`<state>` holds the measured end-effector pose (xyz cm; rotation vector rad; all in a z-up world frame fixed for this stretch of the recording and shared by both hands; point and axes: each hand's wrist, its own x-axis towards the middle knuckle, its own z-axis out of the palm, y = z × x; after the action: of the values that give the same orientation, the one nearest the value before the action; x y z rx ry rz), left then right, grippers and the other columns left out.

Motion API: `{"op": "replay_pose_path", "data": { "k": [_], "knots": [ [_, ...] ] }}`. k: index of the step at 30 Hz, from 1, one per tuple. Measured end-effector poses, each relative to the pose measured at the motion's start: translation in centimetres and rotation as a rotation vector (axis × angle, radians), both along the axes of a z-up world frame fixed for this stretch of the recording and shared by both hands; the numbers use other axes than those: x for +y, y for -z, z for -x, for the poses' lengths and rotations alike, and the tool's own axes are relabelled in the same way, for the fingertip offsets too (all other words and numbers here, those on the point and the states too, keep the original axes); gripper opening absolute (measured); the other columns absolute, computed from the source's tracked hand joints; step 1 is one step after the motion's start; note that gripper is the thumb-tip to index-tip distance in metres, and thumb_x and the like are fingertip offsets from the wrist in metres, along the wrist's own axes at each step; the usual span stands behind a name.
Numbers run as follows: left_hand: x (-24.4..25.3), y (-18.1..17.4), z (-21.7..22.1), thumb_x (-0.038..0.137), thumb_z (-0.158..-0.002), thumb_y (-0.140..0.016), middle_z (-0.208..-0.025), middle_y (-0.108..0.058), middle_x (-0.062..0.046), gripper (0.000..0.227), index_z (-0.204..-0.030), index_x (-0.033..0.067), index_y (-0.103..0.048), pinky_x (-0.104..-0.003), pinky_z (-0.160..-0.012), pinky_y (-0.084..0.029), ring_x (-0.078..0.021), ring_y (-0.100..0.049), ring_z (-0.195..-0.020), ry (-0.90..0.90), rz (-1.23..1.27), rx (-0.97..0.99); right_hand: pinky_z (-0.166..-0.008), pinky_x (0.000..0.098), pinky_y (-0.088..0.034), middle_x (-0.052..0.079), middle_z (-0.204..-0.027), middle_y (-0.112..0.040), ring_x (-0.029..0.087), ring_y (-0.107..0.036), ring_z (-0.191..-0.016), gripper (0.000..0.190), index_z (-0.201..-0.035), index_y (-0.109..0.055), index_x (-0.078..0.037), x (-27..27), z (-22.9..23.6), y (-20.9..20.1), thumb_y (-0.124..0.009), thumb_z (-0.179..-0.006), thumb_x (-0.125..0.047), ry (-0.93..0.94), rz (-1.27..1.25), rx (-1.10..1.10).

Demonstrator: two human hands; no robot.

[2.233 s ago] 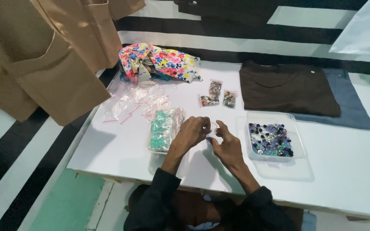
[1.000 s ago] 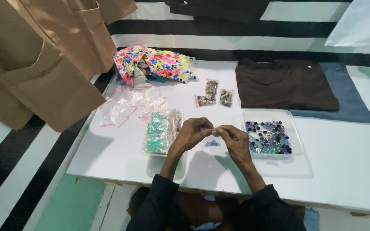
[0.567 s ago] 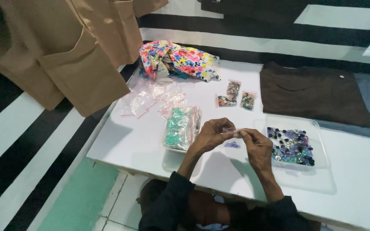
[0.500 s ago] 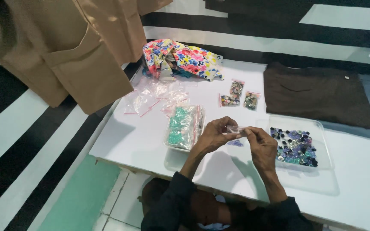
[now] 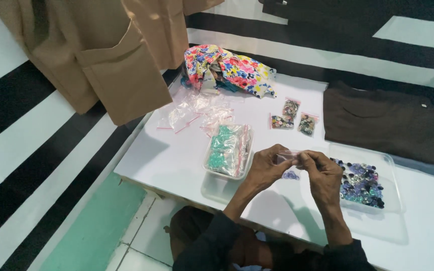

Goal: Sorting small purple buttons from a table into a plastic container

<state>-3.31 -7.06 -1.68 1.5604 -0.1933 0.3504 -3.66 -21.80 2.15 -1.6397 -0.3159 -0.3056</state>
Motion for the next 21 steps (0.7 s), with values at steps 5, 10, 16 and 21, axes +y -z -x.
{"op": "replay_pose_path", "data": {
  "k": [5, 10, 16, 21],
  "knots": [
    [0.4, -0.2, 0.2, 0.022, -0.087, -0.083, -0.064, -0.069, -0.006, 0.014, -0.092, 0.0121, -0.075, -0.022, -0.048, -0.051, -0.0104, -0.066, -0.055, -0.090, 0.008, 0.013, -0.079, 0.0354, -0.061, 0.018, -0.092, -0.074, 0.020, -0.070, -0.085, 0.017, -0.116, -0.070, 0.000, 0.6, -0.4, 1.1, -0.066, -0.103, -0.010, -0.034, -0.042, 0.015],
    [1.3, -0.6, -0.5, 0.013, -0.087, -0.079, -0.065, -0.069, -0.008, 0.004, -0.089, 0.0118, -0.076, -0.022, -0.044, -0.049, -0.0078, -0.063, -0.053, -0.231, 0.076, 0.040, -0.085, 0.0358, -0.059, 0.015, -0.107, -0.071, 0.015, -0.063, -0.094, 0.037, -0.136, -0.058, 0.001, 1.8, -1.0, 3.9, -0.062, -0.104, -0.017, -0.171, -0.160, 0.151],
    [4.2, -3.0, 1.1, 0.021, -0.083, -0.083, -0.065, -0.072, -0.010, 0.014, -0.092, 0.0128, -0.078, -0.024, -0.046, -0.054, -0.0093, -0.067, -0.058, -0.321, 0.148, 0.130, -0.075, 0.0443, -0.066, 0.024, -0.091, -0.072, 0.027, -0.074, -0.079, 0.030, -0.120, -0.064, 0.009, 3.7, -1.2, 3.1, -0.069, -0.095, -0.006, -0.340, -0.297, 0.300],
    [9.3, -3.7, 3.0, 0.024, -0.083, -0.085, -0.078, -0.076, -0.007, 0.011, -0.090, 0.0179, -0.078, -0.034, -0.068, -0.056, -0.0198, -0.073, -0.077, -0.534, -0.157, 0.126, -0.066, 0.0364, -0.066, 0.021, -0.086, -0.072, 0.023, -0.073, -0.069, 0.036, -0.117, -0.059, 0.008, 6.6, -2.0, 2.1, -0.074, -0.093, -0.013, -0.339, -0.169, 0.301]
  ]
}}
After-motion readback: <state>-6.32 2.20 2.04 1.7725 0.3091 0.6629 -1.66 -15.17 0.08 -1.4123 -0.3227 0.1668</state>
